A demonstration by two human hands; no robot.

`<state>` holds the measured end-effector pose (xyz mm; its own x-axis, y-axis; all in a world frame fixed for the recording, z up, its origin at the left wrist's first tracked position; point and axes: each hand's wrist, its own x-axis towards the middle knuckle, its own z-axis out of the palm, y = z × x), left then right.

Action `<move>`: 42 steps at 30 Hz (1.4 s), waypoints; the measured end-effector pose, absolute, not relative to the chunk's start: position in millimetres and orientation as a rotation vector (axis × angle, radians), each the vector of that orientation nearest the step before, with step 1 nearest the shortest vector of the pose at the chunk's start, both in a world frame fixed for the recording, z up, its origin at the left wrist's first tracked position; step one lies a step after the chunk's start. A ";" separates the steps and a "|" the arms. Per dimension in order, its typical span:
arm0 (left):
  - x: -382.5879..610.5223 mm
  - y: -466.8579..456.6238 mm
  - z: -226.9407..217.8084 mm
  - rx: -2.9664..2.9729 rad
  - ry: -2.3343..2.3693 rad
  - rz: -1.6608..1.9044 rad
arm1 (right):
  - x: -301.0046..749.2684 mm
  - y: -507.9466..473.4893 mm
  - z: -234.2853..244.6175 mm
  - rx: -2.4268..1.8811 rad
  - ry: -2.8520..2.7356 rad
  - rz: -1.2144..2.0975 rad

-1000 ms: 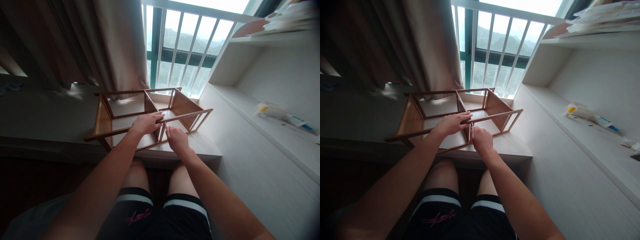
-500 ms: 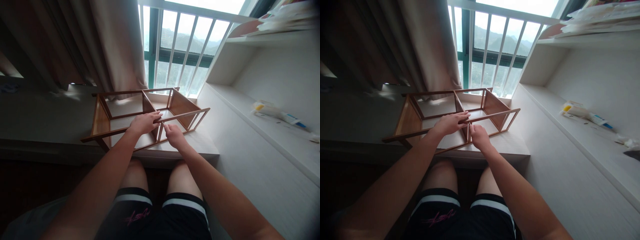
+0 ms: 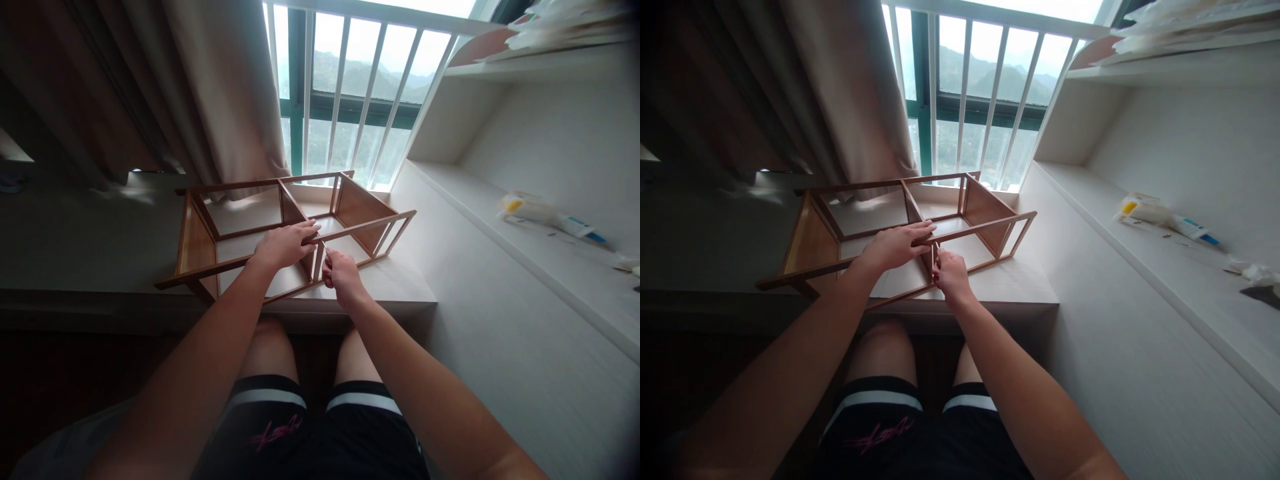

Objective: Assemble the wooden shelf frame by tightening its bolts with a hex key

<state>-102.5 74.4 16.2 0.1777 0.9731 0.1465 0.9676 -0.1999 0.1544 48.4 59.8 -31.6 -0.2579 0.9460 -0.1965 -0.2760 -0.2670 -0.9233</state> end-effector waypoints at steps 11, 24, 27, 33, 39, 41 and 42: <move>-103.1 74.5 16.5 2.392 1.957 0.345 | 54.2 70.3 -48.5 -1.135 -1.398 1.260; -103.2 74.1 15.9 2.378 1.914 0.393 | 61.3 70.1 -31.1 -1.442 -1.952 0.643; -103.5 74.3 15.0 2.384 1.915 0.403 | 63.9 67.0 -19.0 -1.575 -2.160 0.359; -104.7 76.1 13.3 2.402 1.912 0.423 | 65.3 61.2 -1.7 -1.651 -2.447 0.047; -104.2 73.8 11.9 2.453 1.891 0.446 | 67.3 58.1 4.0 -1.587 -2.560 -0.102; -104.3 74.7 10.4 2.463 1.890 0.449 | 68.6 58.9 3.8 -1.571 -2.561 -0.120; -104.7 75.9 10.1 2.467 1.889 0.449 | 69.3 59.9 3.3 -1.555 -2.564 -0.115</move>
